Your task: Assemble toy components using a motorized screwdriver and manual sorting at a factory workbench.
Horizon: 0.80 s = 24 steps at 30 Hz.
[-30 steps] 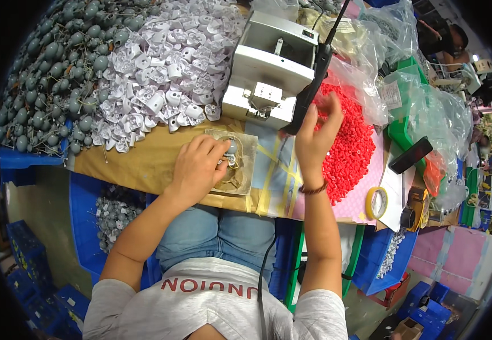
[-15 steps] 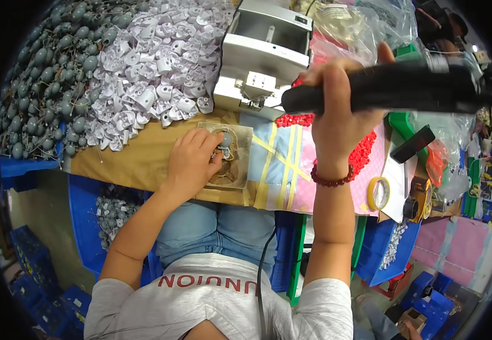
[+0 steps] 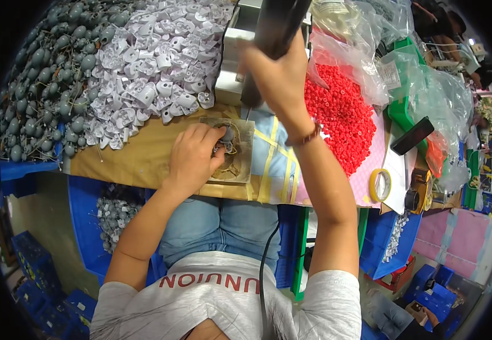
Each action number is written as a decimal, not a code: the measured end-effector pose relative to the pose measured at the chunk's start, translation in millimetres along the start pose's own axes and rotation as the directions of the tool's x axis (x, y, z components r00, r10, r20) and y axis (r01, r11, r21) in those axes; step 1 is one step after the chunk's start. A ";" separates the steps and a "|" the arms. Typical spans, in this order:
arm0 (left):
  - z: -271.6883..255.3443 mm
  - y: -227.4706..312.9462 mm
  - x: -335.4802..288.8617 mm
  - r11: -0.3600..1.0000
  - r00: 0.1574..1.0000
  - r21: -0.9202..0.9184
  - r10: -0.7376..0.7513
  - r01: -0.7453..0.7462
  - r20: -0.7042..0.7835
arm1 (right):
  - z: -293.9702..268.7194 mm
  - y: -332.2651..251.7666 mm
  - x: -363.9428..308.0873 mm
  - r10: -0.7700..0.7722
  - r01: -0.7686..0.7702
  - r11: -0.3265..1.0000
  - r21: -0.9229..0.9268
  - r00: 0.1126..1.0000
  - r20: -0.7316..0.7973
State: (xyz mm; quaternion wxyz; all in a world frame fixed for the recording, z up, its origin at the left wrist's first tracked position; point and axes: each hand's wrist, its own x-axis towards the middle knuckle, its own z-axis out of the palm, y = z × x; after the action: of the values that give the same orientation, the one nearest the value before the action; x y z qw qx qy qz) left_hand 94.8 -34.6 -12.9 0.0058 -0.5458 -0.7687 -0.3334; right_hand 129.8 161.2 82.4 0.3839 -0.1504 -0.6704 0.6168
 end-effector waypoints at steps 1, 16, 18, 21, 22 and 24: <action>0.1 -1.0 1.5 1.000 1.000 0.000 -0.002 0.002 0.005 | 2.1 -1.1 -12.9 0.023 -0.023 0.999 0.030 1.000 0.000; 1.6 -2.1 0.5 1.000 1.000 0.011 0.003 -0.002 -0.013 | 16.7 3.1 -81.1 -0.145 0.151 0.987 -0.053 0.983 0.113; -0.2 -2.4 0.4 1.000 1.000 0.008 -0.003 0.003 0.009 | 12.5 7.9 -87.9 -0.152 0.168 0.983 -0.081 0.973 0.175; -2.1 -3.1 0.9 0.999 1.000 -0.035 -0.013 0.014 0.023 | 11.0 15.5 -97.8 -0.113 0.126 0.991 -0.048 0.971 0.212; -1.8 -3.6 1.2 1.000 1.000 -0.026 -0.010 0.011 0.012 | 12.5 17.1 -100.3 -0.100 0.107 0.994 -0.020 0.974 0.201; 0.5 -4.2 0.5 1.000 1.000 -0.014 -0.003 0.003 -0.006 | 14.1 16.3 -102.0 -0.106 0.111 0.994 -0.012 0.971 0.213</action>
State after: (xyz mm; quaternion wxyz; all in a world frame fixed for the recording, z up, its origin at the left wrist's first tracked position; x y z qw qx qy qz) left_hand 91.2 -34.7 -15.3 0.0039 -0.5436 -0.7673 -0.3403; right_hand 182.8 85.5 34.2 0.3417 -0.0515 -0.7219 0.5995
